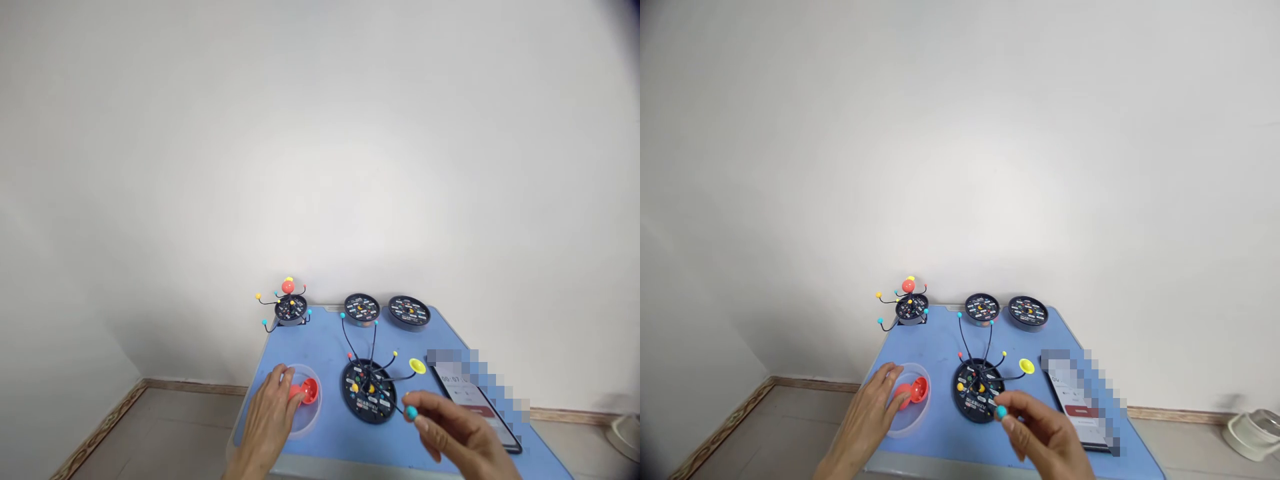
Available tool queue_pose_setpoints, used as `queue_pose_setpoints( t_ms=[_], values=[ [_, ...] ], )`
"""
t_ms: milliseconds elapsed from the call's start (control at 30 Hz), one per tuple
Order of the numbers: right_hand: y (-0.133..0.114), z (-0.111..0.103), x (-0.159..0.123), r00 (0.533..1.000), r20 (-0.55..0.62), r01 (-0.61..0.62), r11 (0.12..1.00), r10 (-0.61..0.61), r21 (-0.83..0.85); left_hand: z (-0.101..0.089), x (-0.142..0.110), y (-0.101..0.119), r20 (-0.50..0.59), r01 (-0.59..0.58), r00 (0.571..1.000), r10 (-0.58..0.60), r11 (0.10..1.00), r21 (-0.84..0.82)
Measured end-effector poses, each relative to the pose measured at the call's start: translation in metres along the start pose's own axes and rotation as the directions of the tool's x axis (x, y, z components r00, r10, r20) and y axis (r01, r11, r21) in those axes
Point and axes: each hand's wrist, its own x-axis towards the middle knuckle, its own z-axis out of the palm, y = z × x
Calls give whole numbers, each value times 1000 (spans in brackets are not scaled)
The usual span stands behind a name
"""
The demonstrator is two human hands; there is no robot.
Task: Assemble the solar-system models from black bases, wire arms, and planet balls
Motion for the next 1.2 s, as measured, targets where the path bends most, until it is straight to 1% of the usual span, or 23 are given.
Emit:
queue_pose_setpoints(
  t_ms=[33, 67, 100, 133, 167, 200, 233, 267, 300, 367, 433, 500, 567, 700, 833, 967, 1067, 1200],
  values=[
    [-8, -11, 6, 1000, -5, 22, 994, -22, -109, 7, -6, 6, -117, -31, 993, 21, 996, -85],
    [-15, -20, 13, 998, -6, 53, 979, -55, -195, 17, -13, 14, -208, -85, 977, 43, 977, -195],
    [-21, -26, 21, 997, 33, 74, 963, -68, -259, 30, -20, 25, -306, -171, 949, 73, 936, -307],
    [-26, -29, 30, 995, 62, 91, 947, -76, -309, 45, -27, 38, -373, -263, 922, 106, 879, -398],
    [-28, -31, 40, 993, 92, 102, 933, -74, -346, 61, -32, 52, -372, -279, 923, 93, 827, -488],
    [-29, -30, 49, 990, 123, 104, 921, -62, -375, 77, -36, 67, -353, -266, 934, 62, 780, -566],
    [-29, -29, 57, 988, 147, 100, 911, -44, -400, 92, -37, 82, -328, -245, 944, 32, 733, -634],
    [-27, -27, 65, 986, 168, 91, 901, -20, -424, 105, -37, 96, -285, -197, 958, -14, 689, -697],
    [-25, -24, 71, 982, 188, 82, 893, 4, -444, 115, -35, 108, -239, -145, 969, -57, 655, -742],
    [-21, -21, 81, 975, 220, 66, 882, 43, -466, 129, -27, 126, -167, -59, 977, -133, 586, -808],
    [-18, -20, 86, 967, 246, 61, 886, 61, -459, 135, -17, 135, -130, -11, 973, -189, 527, -850],
    [-15, -20, 89, 962, 265, 57, 897, 69, -439, 136, -8, 140, -112, 10, 969, -221, 484, -875],
    [-13, -19, 92, 957, 281, 56, 902, 74, -428, 137, -1, 143, -105, 22, 963, -248, 462, -887],
    [-10, -15, 94, 949, 308, 66, 907, 72, -416, 142, 7, 148, -119, 30, 947, -300, 448, -894],
    [-13, -8, 92, 941, 329, 74, 901, 78, -427, 145, 13, 149, -130, 16, 944, -302, 437, -899],
    [-17, -4, 89, 935, 344, 78, 893, 88, -442, 141, 17, 149, -111, 13, 955, -275, 412, -911],
    [-15, -4, 89, 927, 367, 93, 896, 82, -434, 139, 20, 150, -96, 14, 961, -258, 392, -920],
    [-10, -6, 91, 933, 351, 83, 896, 85, -437, 140, 21, 152, -95, 11, 961, -261, 378, -926]
  ],
)
